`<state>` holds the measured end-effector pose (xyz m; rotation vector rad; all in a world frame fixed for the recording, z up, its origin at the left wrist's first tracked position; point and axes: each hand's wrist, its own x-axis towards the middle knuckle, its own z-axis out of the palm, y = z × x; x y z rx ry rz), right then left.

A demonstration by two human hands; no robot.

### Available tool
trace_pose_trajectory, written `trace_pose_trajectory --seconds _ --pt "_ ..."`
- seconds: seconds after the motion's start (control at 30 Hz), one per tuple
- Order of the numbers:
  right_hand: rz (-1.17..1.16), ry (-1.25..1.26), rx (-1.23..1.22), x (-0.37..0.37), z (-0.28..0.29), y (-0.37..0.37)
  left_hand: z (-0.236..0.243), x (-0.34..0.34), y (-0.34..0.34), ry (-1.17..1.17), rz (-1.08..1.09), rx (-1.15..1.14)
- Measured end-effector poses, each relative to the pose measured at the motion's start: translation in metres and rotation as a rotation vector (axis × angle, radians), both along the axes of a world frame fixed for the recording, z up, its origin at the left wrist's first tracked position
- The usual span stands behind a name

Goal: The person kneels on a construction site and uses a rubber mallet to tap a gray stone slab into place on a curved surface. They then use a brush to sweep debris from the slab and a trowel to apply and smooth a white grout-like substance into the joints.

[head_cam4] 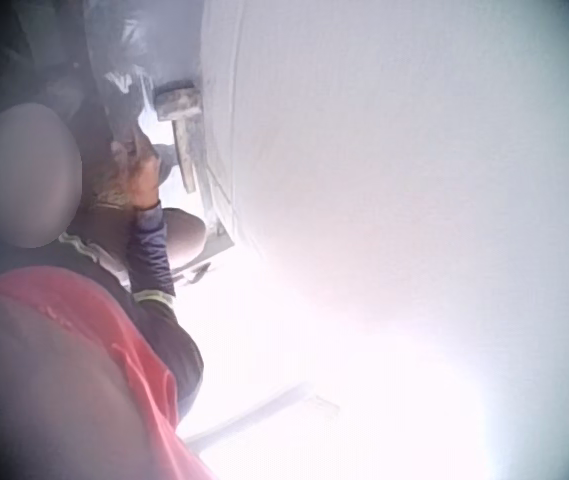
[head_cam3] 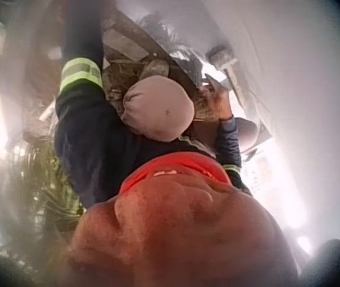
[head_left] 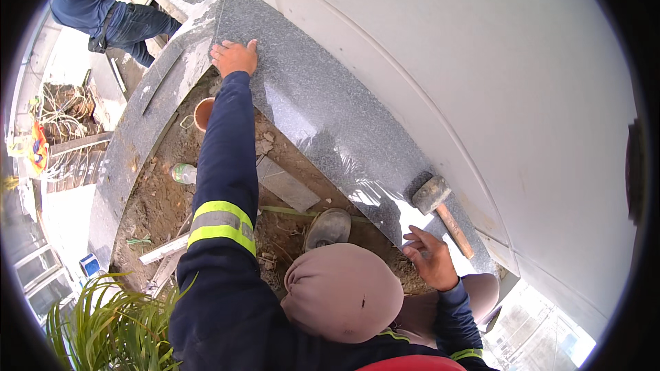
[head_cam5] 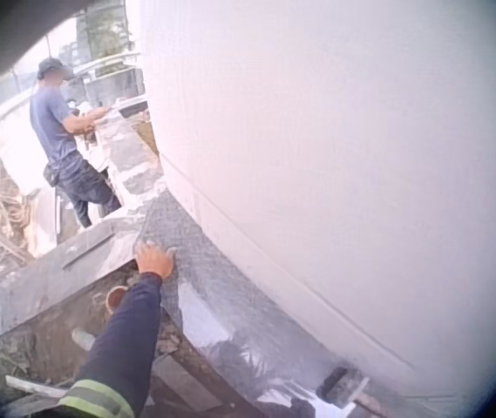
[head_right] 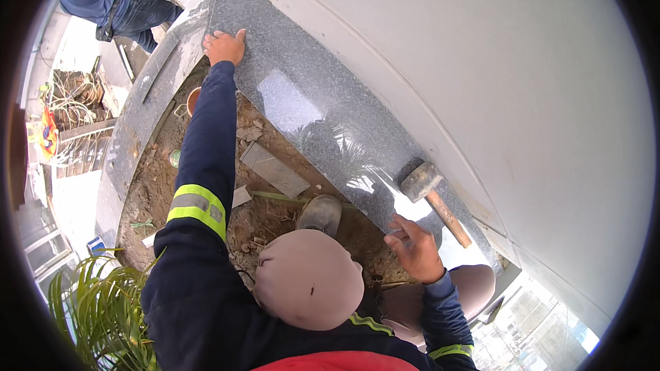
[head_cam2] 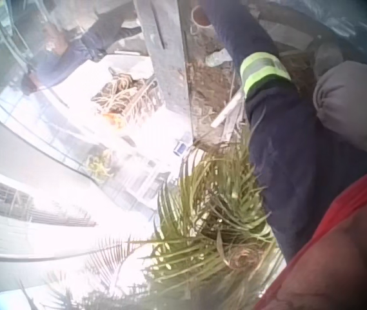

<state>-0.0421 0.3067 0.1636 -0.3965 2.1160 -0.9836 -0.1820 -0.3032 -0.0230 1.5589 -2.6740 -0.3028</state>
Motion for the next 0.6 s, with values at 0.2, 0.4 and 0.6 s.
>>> trace_pose_trajectory --seconds 0.2,0.4,0.6 --pt "0.129 0.262 -0.015 -0.022 0.012 0.021 -0.035 0.014 -0.082 -0.139 -0.362 -0.059" --pt "-0.009 0.399 -0.067 0.009 0.062 0.086 -0.032 0.015 -0.087 -0.275 -0.418 -0.114" --pt "-0.295 0.518 -0.186 0.065 0.126 0.201 -0.008 0.022 0.016 -0.349 -0.203 -0.107"
